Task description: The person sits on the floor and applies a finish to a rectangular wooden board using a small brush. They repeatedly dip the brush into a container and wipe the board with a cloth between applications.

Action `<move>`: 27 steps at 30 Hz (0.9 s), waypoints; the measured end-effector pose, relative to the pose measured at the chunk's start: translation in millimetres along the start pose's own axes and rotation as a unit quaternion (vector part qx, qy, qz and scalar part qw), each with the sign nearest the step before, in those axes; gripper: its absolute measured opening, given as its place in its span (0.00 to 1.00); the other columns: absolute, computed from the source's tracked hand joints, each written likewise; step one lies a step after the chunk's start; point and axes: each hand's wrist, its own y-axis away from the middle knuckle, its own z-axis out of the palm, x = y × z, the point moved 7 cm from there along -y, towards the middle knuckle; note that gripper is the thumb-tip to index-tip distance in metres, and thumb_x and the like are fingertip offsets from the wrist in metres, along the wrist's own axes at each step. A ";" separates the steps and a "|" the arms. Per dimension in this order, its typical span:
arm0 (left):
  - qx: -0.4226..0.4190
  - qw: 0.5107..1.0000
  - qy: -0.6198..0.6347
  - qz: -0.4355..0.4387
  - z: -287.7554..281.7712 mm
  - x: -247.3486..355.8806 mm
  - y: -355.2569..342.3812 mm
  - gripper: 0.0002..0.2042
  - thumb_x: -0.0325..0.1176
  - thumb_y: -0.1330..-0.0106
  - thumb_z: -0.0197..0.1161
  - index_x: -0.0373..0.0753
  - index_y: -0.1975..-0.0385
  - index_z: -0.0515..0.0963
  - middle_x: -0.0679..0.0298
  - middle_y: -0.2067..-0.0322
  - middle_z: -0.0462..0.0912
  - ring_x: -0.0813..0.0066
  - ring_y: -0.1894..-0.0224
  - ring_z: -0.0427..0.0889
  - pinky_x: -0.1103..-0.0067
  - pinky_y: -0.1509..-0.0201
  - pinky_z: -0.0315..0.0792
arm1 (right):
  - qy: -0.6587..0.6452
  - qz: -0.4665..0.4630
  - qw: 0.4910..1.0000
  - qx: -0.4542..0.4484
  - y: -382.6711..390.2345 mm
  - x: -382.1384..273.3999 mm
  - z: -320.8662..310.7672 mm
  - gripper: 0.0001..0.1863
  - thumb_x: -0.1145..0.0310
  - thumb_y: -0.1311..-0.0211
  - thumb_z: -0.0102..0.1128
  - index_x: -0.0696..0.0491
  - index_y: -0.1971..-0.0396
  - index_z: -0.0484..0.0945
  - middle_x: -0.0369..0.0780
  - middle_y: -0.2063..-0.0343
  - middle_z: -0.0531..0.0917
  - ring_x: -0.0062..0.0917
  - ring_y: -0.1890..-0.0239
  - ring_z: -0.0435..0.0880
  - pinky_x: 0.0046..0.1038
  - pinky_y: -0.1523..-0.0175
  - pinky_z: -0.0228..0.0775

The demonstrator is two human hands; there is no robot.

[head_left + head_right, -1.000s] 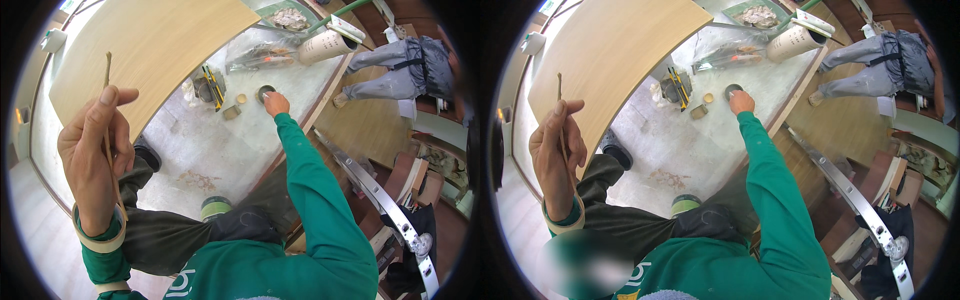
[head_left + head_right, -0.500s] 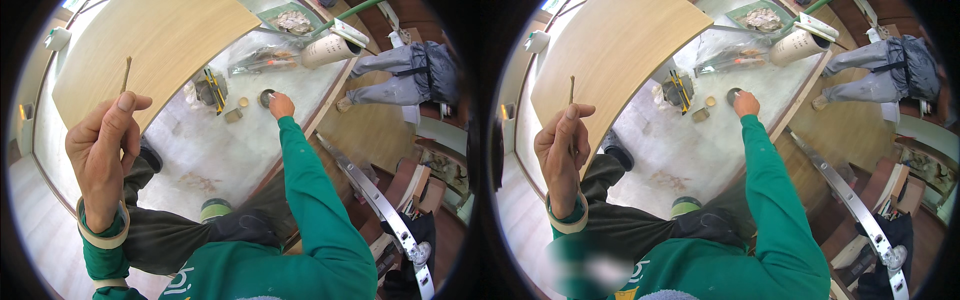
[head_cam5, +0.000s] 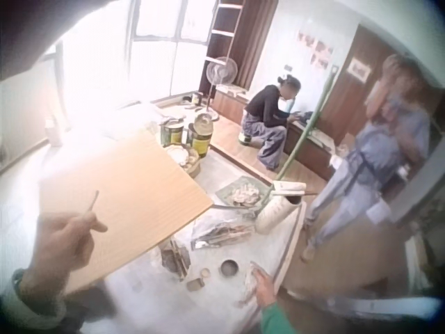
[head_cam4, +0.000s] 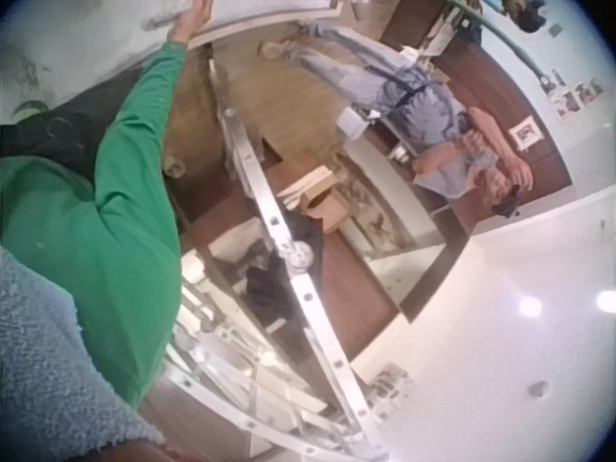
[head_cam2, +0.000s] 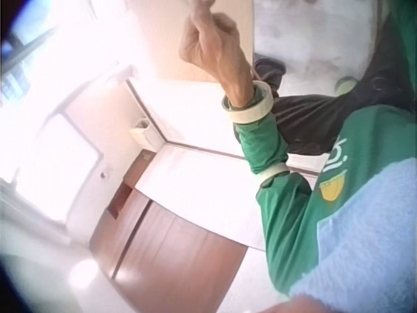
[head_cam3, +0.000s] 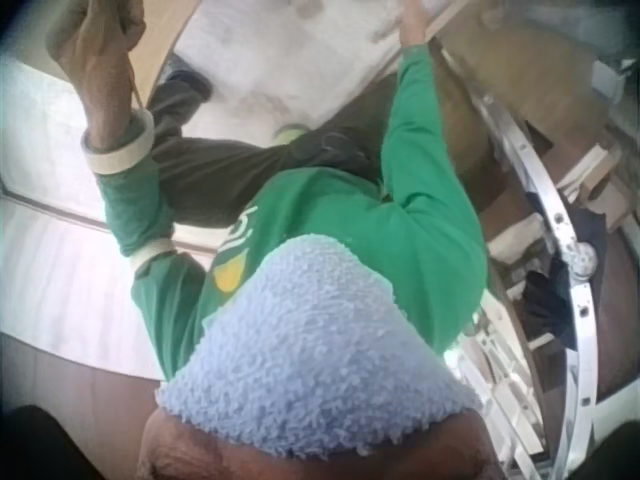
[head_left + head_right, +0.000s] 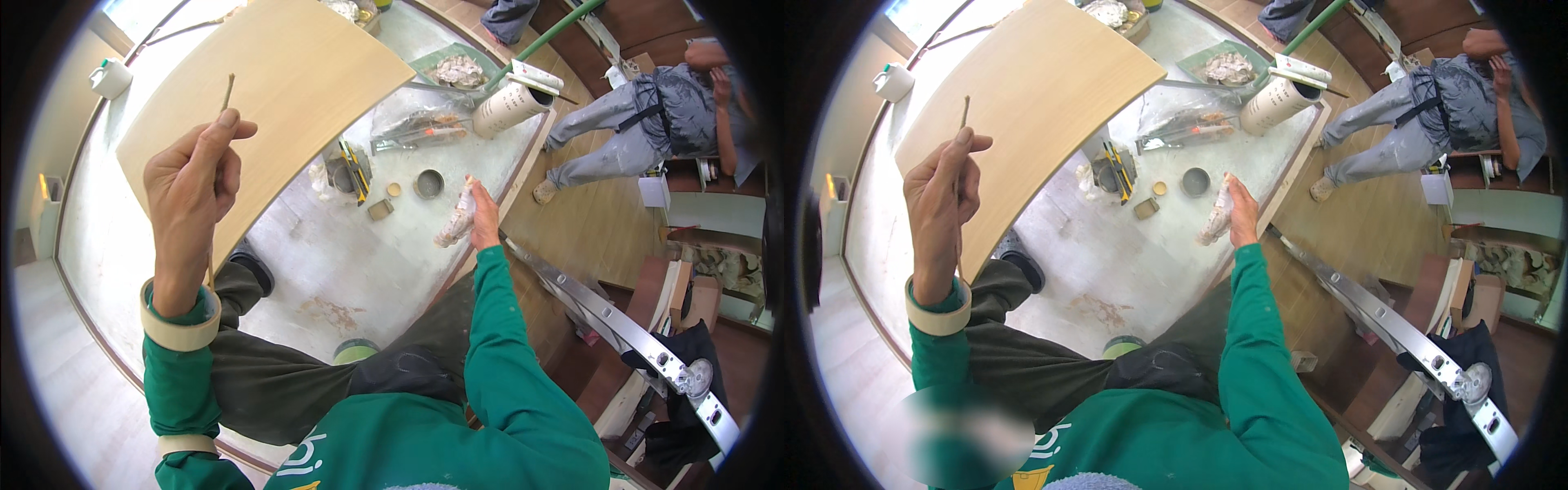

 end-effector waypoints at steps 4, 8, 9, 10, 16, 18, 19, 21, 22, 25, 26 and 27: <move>0.013 1.000 0.014 0.004 -16.0 -0.2 -5.0 0.16 0.41 0.27 0.61 0.31 0.66 0.85 0.73 0.88 0.67 0.90 0.88 0.59 0.88 0.85 0.48 | -0.071 -0.027 0.997 0.018 39.2 -51.0 20.1 0.21 0.53 0.29 0.59 0.57 0.53 0.81 0.35 0.72 0.79 0.20 0.72 0.79 0.25 0.66 0.75; 0.035 0.999 0.013 0.006 -27.5 -3.5 -10.8 0.16 0.41 0.27 0.62 0.31 0.65 0.85 0.72 0.88 0.68 0.90 0.88 0.59 0.88 0.86 0.48 | -0.097 -0.089 0.991 0.000 71.6 -95.9 57.4 0.18 0.57 0.26 0.56 0.57 0.51 0.80 0.37 0.71 0.81 0.20 0.74 0.79 0.24 0.68 0.75; 0.040 0.999 0.011 0.003 -30.5 -4.0 -12.1 0.16 0.41 0.27 0.62 0.31 0.65 0.85 0.72 0.88 0.68 0.90 0.88 0.59 0.87 0.86 0.48 | -0.102 -0.106 0.989 -0.008 78.9 -103.2 74.6 0.18 0.58 0.26 0.55 0.57 0.51 0.80 0.37 0.71 0.81 0.20 0.74 0.79 0.24 0.68 0.75; 0.043 0.999 0.011 -0.001 -32.4 -6.1 -14.1 0.16 0.41 0.27 0.62 0.30 0.65 0.85 0.72 0.88 0.68 0.90 0.88 0.59 0.87 0.86 0.48 | -0.076 -0.118 0.990 -0.005 81.9 -110.5 89.5 0.17 0.59 0.24 0.53 0.57 0.50 0.80 0.38 0.68 0.83 0.20 0.73 0.79 0.23 0.67 0.75; 0.040 0.995 -0.086 0.011 -33.6 -18.2 -25.1 0.17 0.41 0.27 0.61 0.30 0.66 0.84 0.73 0.89 0.66 0.89 0.86 0.60 0.86 0.83 0.50 | -0.180 -0.099 0.978 -0.032 12.3 -87.1 174.6 0.14 0.62 0.27 0.57 0.58 0.53 0.81 0.38 0.64 0.84 0.21 0.65 0.81 0.24 0.56 0.73; 0.021 0.995 -0.102 0.007 -18.2 -11.1 -19.7 0.17 0.40 0.27 0.61 0.30 0.66 0.84 0.73 0.89 0.66 0.89 0.86 0.60 0.86 0.82 0.50 | -0.139 -0.142 0.980 -0.013 -10.7 -90.0 181.4 0.14 0.63 0.28 0.58 0.59 0.55 0.81 0.38 0.63 0.84 0.20 0.61 0.80 0.24 0.53 0.71; 0.012 0.994 -0.113 0.002 -12.8 -11.8 -17.4 0.16 0.40 0.26 0.61 0.30 0.66 0.85 0.73 0.89 0.65 0.89 0.86 0.60 0.86 0.81 0.50 | -0.118 -0.158 0.980 -0.004 -21.3 -87.0 184.6 0.14 0.64 0.29 0.59 0.60 0.56 0.81 0.37 0.62 0.84 0.20 0.59 0.80 0.23 0.52 0.71; 0.007 0.993 -0.121 0.013 -10.6 -11.7 -16.7 0.16 0.40 0.26 0.62 0.31 0.66 0.85 0.73 0.89 0.65 0.89 0.86 0.59 0.86 0.81 0.49 | -0.120 -0.169 0.978 -0.001 -39.3 -84.9 194.5 0.15 0.63 0.29 0.59 0.61 0.55 0.80 0.37 0.61 0.84 0.20 0.58 0.79 0.22 0.51 0.70; 0.009 0.992 -0.124 0.017 -11.4 -12.8 -16.1 0.16 0.39 0.26 0.62 0.31 0.66 0.85 0.73 0.89 0.65 0.89 0.86 0.59 0.86 0.81 0.49 | -0.119 -0.173 0.978 -0.004 -44.5 -84.9 202.2 0.16 0.63 0.29 0.60 0.62 0.55 0.80 0.37 0.60 0.84 0.20 0.57 0.79 0.22 0.51 0.69; 0.003 0.992 -0.128 0.018 -9.8 -10.4 -16.2 0.15 0.39 0.26 0.62 0.31 0.65 0.85 0.74 0.89 0.65 0.89 0.86 0.58 0.85 0.81 0.48 | -0.122 -0.196 0.972 0.049 -57.7 -84.1 209.3 0.17 0.63 0.30 0.61 0.62 0.52 0.79 0.37 0.59 0.83 0.20 0.58 0.78 0.22 0.51 0.69; 0.006 0.991 -0.130 0.019 -10.5 -10.2 -15.5 0.15 0.39 0.26 0.62 0.31 0.65 0.85 0.74 0.89 0.65 0.89 0.86 0.58 0.85 0.81 0.47 | -0.128 -0.200 0.970 0.049 -63.3 -84.4 211.2 0.17 0.63 0.31 0.62 0.61 0.51 0.78 0.37 0.59 0.83 0.19 0.59 0.77 0.21 0.51 0.68; 0.008 0.991 -0.132 0.020 -10.9 -10.3 -14.7 0.15 0.39 0.26 0.62 0.31 0.65 0.85 0.74 0.89 0.65 0.89 0.86 0.58 0.85 0.82 0.47 | -0.135 -0.194 0.970 0.050 -65.3 -80.1 211.1 0.17 0.63 0.31 0.62 0.61 0.51 0.78 0.37 0.59 0.83 0.19 0.59 0.77 0.22 0.52 0.68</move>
